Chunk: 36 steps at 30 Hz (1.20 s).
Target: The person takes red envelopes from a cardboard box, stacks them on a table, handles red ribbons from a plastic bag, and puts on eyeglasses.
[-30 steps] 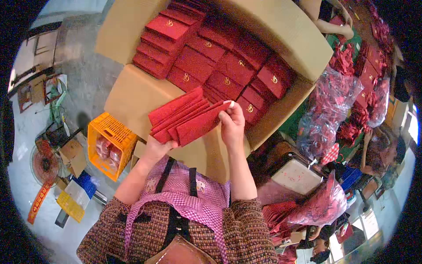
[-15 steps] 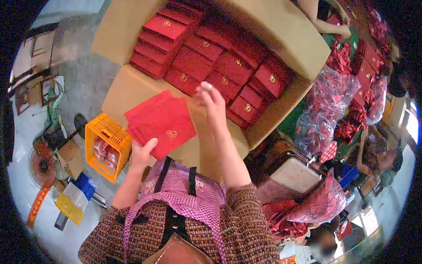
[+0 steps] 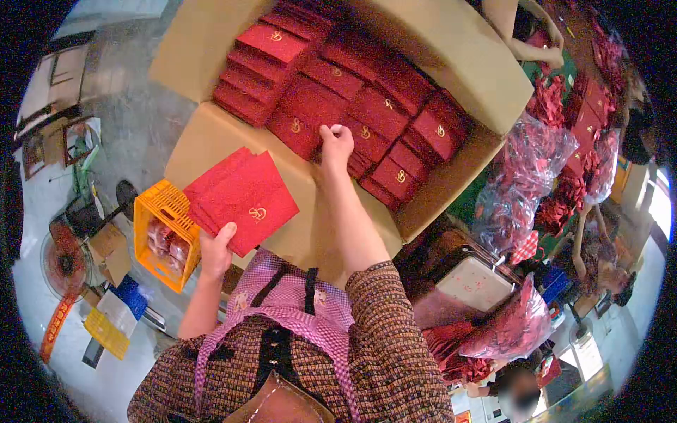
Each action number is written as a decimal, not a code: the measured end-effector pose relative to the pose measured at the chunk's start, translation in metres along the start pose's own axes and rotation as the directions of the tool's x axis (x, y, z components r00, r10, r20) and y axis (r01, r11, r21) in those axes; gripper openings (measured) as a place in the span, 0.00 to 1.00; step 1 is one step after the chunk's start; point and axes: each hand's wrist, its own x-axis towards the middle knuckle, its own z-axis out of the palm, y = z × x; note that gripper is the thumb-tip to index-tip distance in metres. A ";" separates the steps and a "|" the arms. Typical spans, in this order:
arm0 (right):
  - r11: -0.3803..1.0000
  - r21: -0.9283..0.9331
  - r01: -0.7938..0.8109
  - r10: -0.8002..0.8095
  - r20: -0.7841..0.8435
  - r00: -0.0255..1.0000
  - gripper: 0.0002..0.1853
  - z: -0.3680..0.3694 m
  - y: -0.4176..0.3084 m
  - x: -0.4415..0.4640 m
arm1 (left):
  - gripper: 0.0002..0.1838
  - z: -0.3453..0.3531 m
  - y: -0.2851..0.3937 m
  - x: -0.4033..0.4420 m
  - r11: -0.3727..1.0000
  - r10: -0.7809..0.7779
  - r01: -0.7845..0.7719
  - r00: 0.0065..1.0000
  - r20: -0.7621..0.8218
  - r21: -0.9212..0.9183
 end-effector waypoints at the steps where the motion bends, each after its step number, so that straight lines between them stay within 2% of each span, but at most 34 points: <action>1: 0.999 0.003 0.032 -0.032 0.002 0.999 0.07 -0.003 -0.001 0.000 | 0.23 -0.001 0.001 0.000 1.000 0.021 -0.021 1.000 0.009 -0.006; 2: 0.998 0.005 0.065 -0.065 0.004 0.998 0.07 -0.008 -0.002 0.001 | 0.23 -0.002 0.001 0.001 1.000 0.022 -0.022 1.000 0.006 -0.008; 3: 1.000 -0.020 0.022 -0.022 0.001 1.000 0.08 -0.012 -0.026 -0.014 | 0.23 -0.004 -0.001 0.002 1.000 0.018 -0.018 1.000 0.006 -0.014; 5: 0.995 0.096 0.015 -0.022 0.073 0.997 0.09 -0.026 -0.021 -0.013 | 0.23 -0.008 -0.003 0.004 1.000 0.011 -0.011 1.000 0.010 -0.022; 8: 0.967 0.227 0.115 -0.151 0.148 0.977 0.09 -0.049 -0.016 -0.015 | 0.24 -0.013 -0.007 0.006 0.999 0.046 -0.046 0.999 0.000 -0.023; 9: 0.965 0.245 0.093 -0.139 0.176 0.974 0.09 -0.058 -0.017 -0.017 | 0.24 -0.014 -0.008 0.007 0.998 0.051 -0.051 0.999 -0.005 -0.024; 11: 0.954 0.254 0.161 -0.220 0.225 0.949 0.09 -0.075 -0.021 -0.018 | 0.25 -0.015 -0.008 0.006 0.998 0.053 -0.053 0.999 -0.008 -0.028; 12: 0.923 0.347 0.166 -0.253 0.223 0.941 0.09 -0.079 -0.028 -0.023 | 0.25 -0.015 -0.008 0.007 0.999 0.047 -0.047 0.999 -0.004 -0.024; 17: 0.949 0.281 0.144 -0.206 0.206 0.957 0.10 -0.107 -0.061 -0.044 | 0.25 -0.009 -0.005 0.007 0.997 0.062 -0.062 0.998 0.004 -0.038; 21: 0.916 0.342 0.209 -0.282 0.178 0.943 0.10 -0.114 -0.085 -0.060 | 0.22 -0.004 0.001 0.007 0.993 0.101 -0.104 0.993 0.065 0.046; 22: 0.923 0.340 0.182 -0.262 0.206 0.943 0.11 -0.121 -0.084 -0.059 | 0.21 -0.002 0.005 0.007 0.988 0.116 -0.124 0.989 0.096 0.086; 25: 0.850 0.524 0.060 -0.207 0.227 0.952 0.11 -0.126 -0.118 -0.092 | 0.20 0.007 0.015 0.007 0.968 0.160 -0.184 0.976 0.148 0.172; 27: 0.834 0.543 0.097 -0.274 0.257 0.927 0.12 -0.138 -0.120 -0.101 | 0.20 0.001 0.016 0.010 0.955 0.205 -0.240 0.959 0.197 0.175; 29: 0.816 0.554 0.164 -0.342 0.236 0.910 0.12 -0.147 -0.125 -0.117 | 0.20 0.007 0.028 0.009 0.861 0.262 -0.375 0.906 0.333 0.343; 30: 0.808 0.555 0.196 -0.381 0.240 0.893 0.12 -0.154 -0.131 -0.126 | 0.20 0.013 0.028 0.006 0.902 0.272 -0.358 0.905 0.328 0.242; 31: 0.798 0.543 0.263 -0.425 0.196 0.884 0.12 -0.157 -0.142 -0.137 | 0.20 0.013 0.031 0.006 0.900 0.279 -0.370 0.896 0.346 0.232; 33: 0.737 0.571 0.361 -0.440 0.001 0.898 0.11 -0.170 -0.147 -0.154 | 0.21 0.013 0.039 0.006 0.842 0.202 -0.385 0.875 0.441 0.378; 34: 0.746 0.550 0.376 -0.443 -0.012 0.896 0.11 -0.179 -0.152 -0.163 | 0.21 0.013 0.036 0.006 0.837 0.206 -0.403 0.859 0.469 0.370; 36: 0.739 0.547 0.393 -0.460 -0.017 0.888 0.12 -0.198 -0.141 -0.174 | 0.24 0.016 0.028 0.008 0.921 0.054 -0.208 0.905 0.421 0.330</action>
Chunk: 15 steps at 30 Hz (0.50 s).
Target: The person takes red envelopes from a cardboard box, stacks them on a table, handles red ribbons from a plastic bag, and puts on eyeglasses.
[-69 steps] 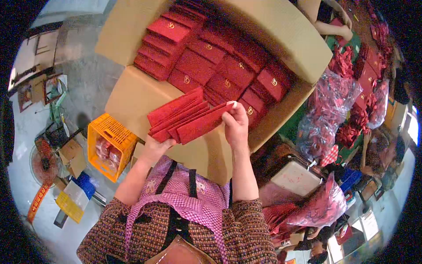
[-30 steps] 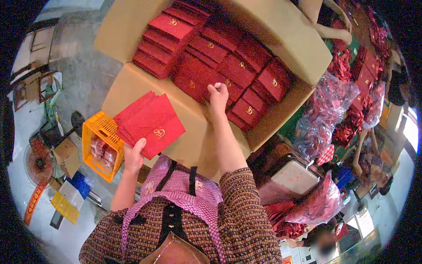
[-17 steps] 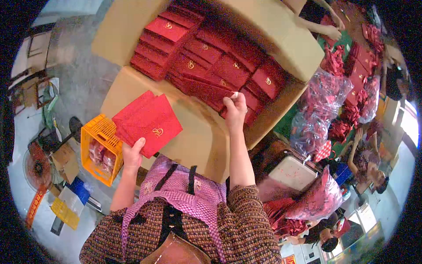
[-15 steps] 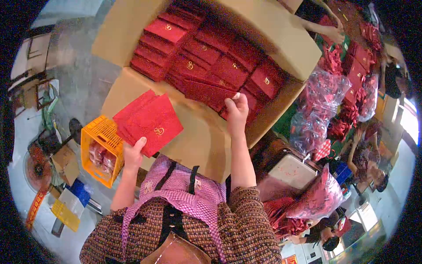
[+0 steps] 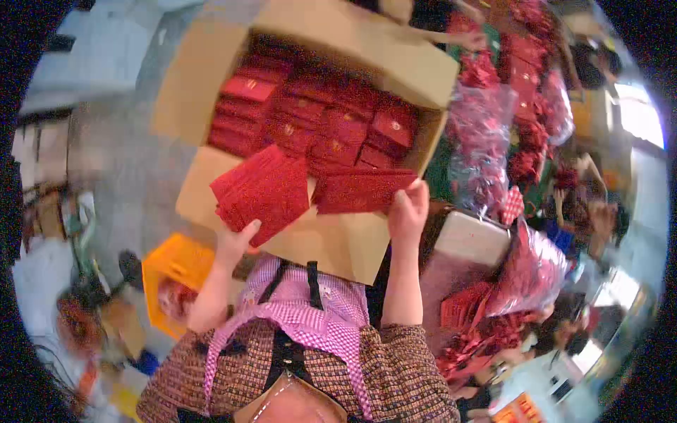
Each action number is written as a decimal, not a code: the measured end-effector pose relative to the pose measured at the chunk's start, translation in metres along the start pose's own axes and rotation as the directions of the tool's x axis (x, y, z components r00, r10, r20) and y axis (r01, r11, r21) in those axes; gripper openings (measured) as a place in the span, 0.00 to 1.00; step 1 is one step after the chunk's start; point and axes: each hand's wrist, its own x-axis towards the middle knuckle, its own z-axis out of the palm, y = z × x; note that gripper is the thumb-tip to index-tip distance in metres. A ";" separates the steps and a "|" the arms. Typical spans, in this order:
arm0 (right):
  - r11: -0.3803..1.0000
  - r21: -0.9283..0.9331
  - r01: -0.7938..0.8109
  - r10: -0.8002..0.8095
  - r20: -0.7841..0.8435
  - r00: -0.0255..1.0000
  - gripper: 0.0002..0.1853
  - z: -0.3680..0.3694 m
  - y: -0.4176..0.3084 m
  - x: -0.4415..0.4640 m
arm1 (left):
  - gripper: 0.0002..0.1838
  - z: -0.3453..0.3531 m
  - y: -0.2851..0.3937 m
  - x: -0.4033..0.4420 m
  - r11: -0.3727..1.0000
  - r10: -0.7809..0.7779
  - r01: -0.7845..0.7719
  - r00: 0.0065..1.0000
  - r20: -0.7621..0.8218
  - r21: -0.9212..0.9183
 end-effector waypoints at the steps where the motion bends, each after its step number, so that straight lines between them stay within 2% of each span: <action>1: 0.994 -0.064 -0.091 0.088 -0.053 0.995 0.13 -0.001 -0.004 -0.011 | 0.25 0.013 0.028 -0.002 0.991 0.125 -0.127 0.991 0.047 0.050; 2: 0.995 -0.101 -0.023 0.022 -0.012 1.000 0.14 0.001 0.001 -0.020 | 0.25 0.016 0.024 -0.001 0.987 0.120 -0.126 0.991 0.060 0.099; 3: 0.997 0.011 -0.078 0.078 0.006 0.997 0.14 0.000 0.009 -0.032 | 0.25 0.018 0.016 -0.002 0.981 0.115 -0.124 0.991 0.067 0.148; 4: 0.990 -0.082 -0.119 0.117 -0.024 0.993 0.15 0.016 0.004 -0.047 | 0.26 0.021 0.016 -0.003 0.993 0.095 -0.104 0.982 0.161 0.050; 5: 0.981 -0.170 -0.091 0.091 -0.008 0.996 0.13 0.018 0.009 -0.056 | 0.26 0.024 0.017 -0.007 0.997 0.070 -0.062 0.967 0.247 -0.038; 6: 0.948 -0.302 -0.098 0.076 -0.083 0.994 0.12 0.028 0.009 -0.064 | 0.25 0.028 0.020 -0.010 1.000 -0.016 0.019 0.962 0.272 -0.011; 7: 0.985 -0.156 -0.079 0.066 -0.087 0.994 0.10 0.033 0.009 -0.072 | 0.25 0.034 0.020 -0.016 0.998 0.037 -0.021 0.948 0.315 -0.054; 8: 0.983 -0.153 -0.105 0.083 -0.140 0.987 0.09 0.035 0.015 -0.077 | 0.25 0.034 0.022 -0.017 0.994 0.077 -0.045 0.931 0.358 -0.097; 10: 0.981 -0.187 -0.052 0.015 -0.192 0.981 0.08 0.037 0.014 -0.088 | 0.28 0.036 0.026 -0.023 0.998 0.054 -0.041 0.926 0.375 -0.044; 12: 0.979 -0.205 -0.017 -0.034 -0.241 0.970 0.07 0.035 0.010 -0.099 | 0.36 0.039 0.027 -0.023 0.999 0.025 0.001 0.868 0.496 -0.051; 13: 0.979 -0.202 0.009 -0.064 -0.266 0.962 0.06 0.032 0.007 -0.105 | 0.36 0.046 0.029 -0.028 0.999 0.032 -0.010 0.856 0.515 -0.045; 15: 0.971 -0.238 -0.001 -0.070 -0.286 0.956 0.06 0.024 0.001 -0.115 | 0.43 0.061 0.033 -0.037 0.998 0.039 0.003 0.807 0.589 -0.070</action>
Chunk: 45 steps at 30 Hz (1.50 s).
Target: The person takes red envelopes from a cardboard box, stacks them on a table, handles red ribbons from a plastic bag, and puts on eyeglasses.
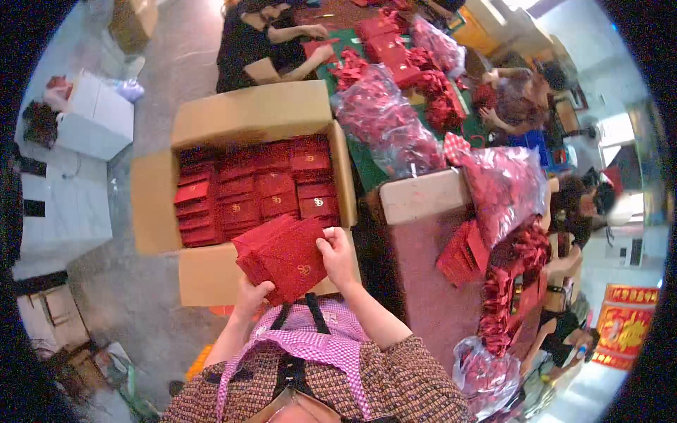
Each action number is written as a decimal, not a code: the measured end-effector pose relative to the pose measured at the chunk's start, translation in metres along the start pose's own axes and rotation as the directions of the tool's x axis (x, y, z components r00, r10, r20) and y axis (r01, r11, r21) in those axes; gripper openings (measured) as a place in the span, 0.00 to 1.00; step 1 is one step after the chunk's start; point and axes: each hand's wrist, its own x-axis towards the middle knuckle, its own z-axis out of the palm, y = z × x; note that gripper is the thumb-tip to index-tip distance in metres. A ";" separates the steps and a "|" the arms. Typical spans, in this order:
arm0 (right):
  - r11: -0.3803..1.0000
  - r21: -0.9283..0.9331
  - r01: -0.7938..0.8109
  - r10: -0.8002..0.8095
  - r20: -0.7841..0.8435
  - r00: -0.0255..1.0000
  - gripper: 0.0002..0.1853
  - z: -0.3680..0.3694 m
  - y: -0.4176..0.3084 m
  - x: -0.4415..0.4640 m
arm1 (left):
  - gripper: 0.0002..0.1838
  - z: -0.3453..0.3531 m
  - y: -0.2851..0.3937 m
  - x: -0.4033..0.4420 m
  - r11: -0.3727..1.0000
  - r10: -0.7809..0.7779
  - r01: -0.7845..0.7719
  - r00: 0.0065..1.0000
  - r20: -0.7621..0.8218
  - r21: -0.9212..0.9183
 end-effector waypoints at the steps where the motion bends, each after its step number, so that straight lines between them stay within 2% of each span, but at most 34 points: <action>1: 1.000 0.020 -0.004 0.004 -0.019 1.000 0.06 -0.004 0.000 -0.005 | 0.43 0.005 -0.002 0.001 1.000 -0.007 0.006 1.000 0.021 0.012; 2: 0.997 0.006 0.071 -0.071 -0.036 0.997 0.05 -0.009 0.001 -0.009 | 0.45 0.010 -0.008 0.002 1.000 -0.024 0.023 0.997 0.075 0.019; 3: 0.989 -0.096 0.110 -0.115 -0.051 0.992 0.05 -0.016 -0.001 -0.013 | 0.47 0.017 -0.012 0.002 0.998 -0.051 0.048 0.990 0.134 0.030; 4: 0.969 -0.200 0.144 -0.161 -0.069 0.985 0.06 -0.025 -0.006 -0.015 | 0.43 0.037 -0.002 0.002 0.996 0.056 -0.064 0.991 0.125 0.055; 6: 0.968 -0.206 0.142 -0.174 -0.148 0.973 0.05 -0.039 -0.019 -0.025 | 0.37 0.053 -0.003 0.001 0.959 -0.058 0.012 0.986 0.157 0.284; 7: 0.972 -0.179 0.150 -0.179 -0.157 0.971 0.05 -0.048 -0.027 -0.031 | 0.31 0.061 0.006 0.006 0.911 -0.079 -0.026 0.968 0.238 0.412; 8: 0.979 -0.141 0.148 -0.169 -0.149 0.974 0.08 -0.060 -0.019 -0.034 | 0.32 0.077 0.009 0.007 0.962 -0.090 0.031 0.974 0.208 0.273; 10: 0.965 -0.092 0.247 -0.255 -0.096 0.962 0.16 -0.085 -0.032 -0.046 | 0.34 0.110 0.017 0.003 0.994 -0.109 0.111 0.978 0.180 -0.002; 11: 0.987 0.088 0.138 -0.133 -0.064 0.989 0.30 -0.101 -0.038 -0.054 | 0.34 0.119 0.013 0.004 0.993 -0.114 0.114 0.972 0.205 0.016; 13: 0.991 0.042 0.129 -0.129 -0.009 0.992 0.45 -0.134 -0.050 -0.061 | 0.36 0.128 0.002 0.010 0.993 -0.084 0.104 0.952 0.294 -0.056; 14: 0.997 0.069 0.028 -0.037 0.140 0.989 0.53 -0.154 -0.054 -0.064 | 0.36 0.133 -0.003 0.013 0.993 -0.091 0.109 0.948 0.306 -0.042; 16: 0.982 0.185 0.026 -0.077 0.273 0.959 0.53 -0.178 -0.063 -0.075 | 0.39 0.141 -0.017 0.019 0.980 -0.173 0.199 0.890 0.422 -0.017; 17: 0.999 -0.037 0.037 -0.029 0.193 0.981 0.54 -0.192 -0.065 -0.082 | 0.41 0.137 -0.034 0.028 0.973 -0.214 0.231 0.872 0.440 0.016; 19: 0.992 0.017 0.125 -0.125 0.212 0.969 0.55 -0.208 -0.080 -0.090 | 0.41 0.153 -0.036 0.037 0.964 -0.256 0.184 0.835 0.487 0.190; 20: 0.986 -0.018 0.163 -0.157 0.193 0.969 0.52 -0.215 -0.092 -0.091 | 0.39 0.163 -0.030 0.045 0.934 -0.272 0.072 0.781 0.562 0.351; 22: 0.985 0.118 0.129 -0.139 0.080 0.987 0.47 -0.221 -0.117 -0.101 | 0.37 0.200 -0.011 0.046 0.907 -0.174 -0.136 0.741 0.649 0.399; 23: 0.982 0.027 0.189 -0.189 0.019 0.982 0.43 -0.227 -0.127 -0.104 | 0.35 0.218 0.002 0.051 0.865 -0.213 -0.176 0.721 0.660 0.471; 25: 0.939 -0.072 0.336 -0.337 -0.006 0.942 0.40 -0.238 -0.143 -0.104 | 0.32 0.244 0.006 0.061 0.915 -0.210 -0.121 0.671 0.711 0.385; 26: 0.900 -0.235 0.368 -0.381 -0.013 0.924 0.38 -0.245 -0.159 -0.111 | 0.30 0.252 0.003 0.070 0.814 -0.194 -0.328 0.626 0.756 0.480; 28: 0.815 -0.456 0.357 -0.426 -0.055 0.903 0.35 -0.255 -0.180 -0.120 | 0.25 0.281 0.001 0.075 0.740 -0.078 -0.539 0.525 0.847 0.402; 29: 0.782 -0.520 0.343 -0.433 -0.058 0.900 0.33 -0.256 -0.190 -0.125 | 0.21 0.290 0.004 0.070 0.739 -0.198 -0.432 0.594 0.780 0.517; 30: 0.781 -0.519 0.348 -0.430 -0.043 0.902 0.33 -0.258 -0.196 -0.125 | 0.21 0.298 -0.008 0.072 0.844 -0.223 -0.272 0.606 0.763 0.462; 31: 0.651 -0.683 0.333 -0.480 -0.030 0.877 0.32 -0.259 -0.201 -0.125 | 0.21 0.307 -0.021 0.074 0.917 -0.249 -0.101 0.612 0.751 0.386; 32: 0.493 -0.817 0.300 -0.528 -0.006 0.849 0.31 -0.259 -0.204 -0.124 | 0.24 0.317 -0.031 0.080 0.926 -0.217 -0.122 0.603 0.767 0.358; 34: 0.409 -0.889 0.205 -0.497 -0.028 0.867 0.33 -0.269 -0.172 -0.098 | 0.28 0.318 -0.074 0.079 0.934 -0.091 -0.115 0.839 0.536 0.338; 35: 0.353 -0.923 0.151 -0.481 -0.040 0.876 0.34 -0.275 -0.148 -0.082 | 0.30 0.299 -0.123 0.095 0.829 -0.189 -0.036 0.921 0.340 0.558; 36: 0.291 -0.956 0.031 -0.320 -0.067 0.945 0.38 -0.282 -0.121 -0.063 | 0.30 0.305 -0.121 0.083 0.824 -0.257 0.072 0.931 0.258 0.561; 37: 0.263 -0.965 -0.005 -0.305 -0.088 0.948 0.39 -0.281 -0.108 -0.056 | 0.30 0.316 -0.118 0.070 0.813 -0.323 0.176 0.930 0.177 0.555; 38: 0.235 -0.971 -0.035 -0.298 -0.107 0.949 0.40 -0.278 -0.102 -0.050 | 0.32 0.318 -0.129 0.067 0.817 -0.368 0.210 0.907 0.204 0.537; 39: 0.254 -0.965 -0.069 -0.248 -0.134 0.959 0.40 -0.277 -0.103 -0.048 | 0.32 0.322 -0.134 0.060 0.860 -0.304 0.143 0.914 0.269 0.490; 41: 0.282 -0.956 -0.082 -0.264 -0.159 0.951 0.40 -0.277 -0.094 -0.048 | 0.35 0.336 -0.123 0.048 0.901 -0.265 0.130 0.921 0.287 0.414; 42: 0.347 -0.936 -0.053 -0.236 -0.142 0.961 0.42 -0.278 -0.099 -0.049 | 0.38 0.343 -0.111 0.047 0.895 -0.331 0.199 0.896 0.296 0.399; 43: 0.341 -0.938 -0.062 -0.234 -0.148 0.961 0.42 -0.279 -0.103 -0.051 | 0.38 0.346 -0.107 0.049 0.896 -0.337 0.204 0.892 0.303 0.395; 45: 0.483 -0.864 -0.144 -0.047 -0.190 0.981 0.44 -0.278 -0.113 -0.052 | 0.38 0.345 -0.102 0.055 0.912 -0.381 0.249 0.809 0.448 0.325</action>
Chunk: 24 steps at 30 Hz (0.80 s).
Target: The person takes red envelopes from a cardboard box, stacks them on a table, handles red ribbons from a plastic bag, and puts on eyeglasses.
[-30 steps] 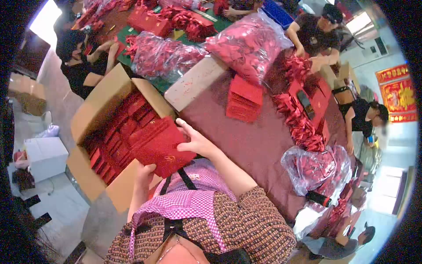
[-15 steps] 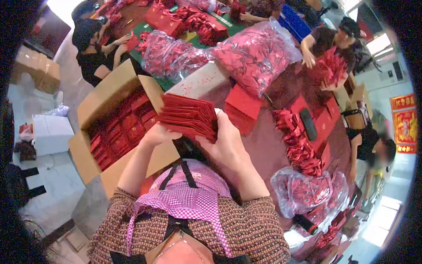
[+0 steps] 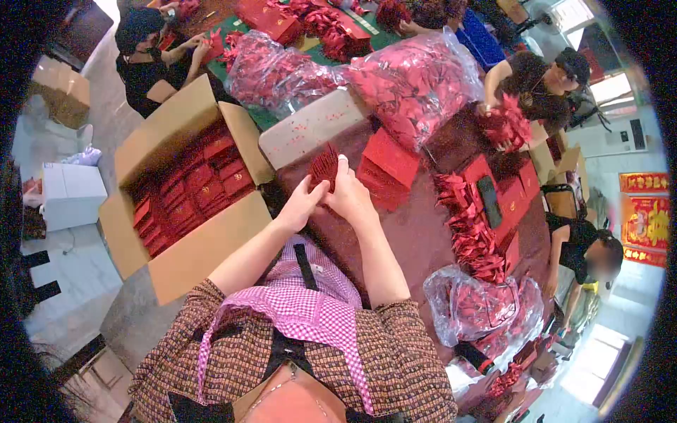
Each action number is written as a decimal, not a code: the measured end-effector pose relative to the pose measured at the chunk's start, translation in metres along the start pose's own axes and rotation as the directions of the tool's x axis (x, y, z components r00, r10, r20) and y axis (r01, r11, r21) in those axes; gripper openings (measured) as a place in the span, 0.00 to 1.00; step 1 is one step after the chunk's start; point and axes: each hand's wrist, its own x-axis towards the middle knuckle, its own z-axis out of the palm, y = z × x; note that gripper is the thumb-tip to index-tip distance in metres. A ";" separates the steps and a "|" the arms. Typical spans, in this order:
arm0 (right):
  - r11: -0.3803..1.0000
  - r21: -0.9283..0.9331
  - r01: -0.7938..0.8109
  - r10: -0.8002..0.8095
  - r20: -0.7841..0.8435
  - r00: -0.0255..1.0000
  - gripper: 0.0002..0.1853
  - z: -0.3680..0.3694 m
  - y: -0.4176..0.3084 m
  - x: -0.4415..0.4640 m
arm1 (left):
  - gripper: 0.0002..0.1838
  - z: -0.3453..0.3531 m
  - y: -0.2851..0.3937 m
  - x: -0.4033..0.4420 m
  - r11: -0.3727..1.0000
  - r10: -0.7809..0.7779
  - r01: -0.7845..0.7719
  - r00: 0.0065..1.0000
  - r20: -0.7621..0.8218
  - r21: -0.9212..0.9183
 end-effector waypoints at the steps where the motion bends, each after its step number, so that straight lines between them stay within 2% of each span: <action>1: 1.000 -0.003 0.002 -0.002 -0.002 1.000 0.44 0.000 -0.001 0.001 | 0.31 0.004 -0.002 0.002 0.995 0.028 -0.032 0.999 -0.045 -0.095; 2: 0.999 0.035 -0.024 0.023 0.046 0.999 0.44 0.000 -0.002 0.002 | 0.31 0.003 -0.002 0.003 0.995 0.032 -0.036 0.999 -0.044 -0.096; 4: 0.996 0.069 -0.056 0.049 0.090 0.995 0.44 0.006 0.002 0.003 | 0.25 0.002 -0.002 0.008 0.963 0.139 -0.129 0.990 0.026 -0.235; 6: 0.954 0.280 0.102 -0.094 -0.040 0.995 0.48 0.016 0.012 0.001 | 0.26 -0.007 0.002 0.014 0.979 0.097 -0.083 0.993 0.064 -0.185; 7: 0.927 0.339 0.161 -0.152 -0.054 0.987 0.50 0.018 0.016 0.001 | 0.26 -0.009 0.002 0.017 0.962 0.217 -0.199 0.973 0.080 -0.188; 8: 0.927 0.340 0.158 -0.149 -0.053 0.987 0.50 0.022 0.020 0.000 | 0.24 -0.014 0.003 0.018 0.971 0.154 -0.137 0.985 0.075 -0.195; 9: 0.852 0.484 0.200 -0.197 -0.058 0.979 0.51 0.020 0.017 -0.002 | 0.22 -0.016 0.011 0.015 0.977 0.092 -0.076 0.993 0.071 -0.201; 10: 0.752 0.615 0.236 -0.244 -0.073 0.967 0.52 0.017 0.014 -0.005 | 0.22 -0.019 0.011 0.018 0.971 0.123 -0.103 0.989 0.082 -0.217; 11: 0.772 0.611 0.176 -0.196 -0.035 0.980 0.53 0.014 0.012 -0.008 | 0.22 -0.022 0.015 0.017 0.971 0.124 -0.103 0.989 0.085 -0.216; 13: 0.723 0.663 0.192 -0.216 -0.046 0.975 0.53 0.013 0.019 -0.006 | 0.24 -0.025 0.028 0.009 0.984 -0.018 0.040 0.992 0.126 -0.176; 14: 0.671 0.712 0.207 -0.238 -0.058 0.970 0.53 0.013 0.022 -0.006 | 0.25 -0.025 0.028 0.010 0.988 -0.028 0.041 0.995 0.095 -0.147; 17: 0.705 0.691 0.159 -0.178 -0.045 0.983 0.51 0.017 0.036 -0.006 | 0.26 -0.025 0.028 0.008 0.990 -0.025 0.033 0.998 0.057 -0.135; 19: 0.709 0.692 0.132 -0.152 -0.032 0.988 0.50 0.019 0.038 -0.005 | 0.29 -0.030 0.023 0.009 0.989 -0.019 0.031 0.996 0.084 -0.144; 24: 0.709 0.675 0.205 -0.192 -0.095 0.977 0.47 0.023 0.041 -0.003 | 0.37 -0.043 0.009 0.020 0.992 -0.016 0.032 0.992 0.126 -0.125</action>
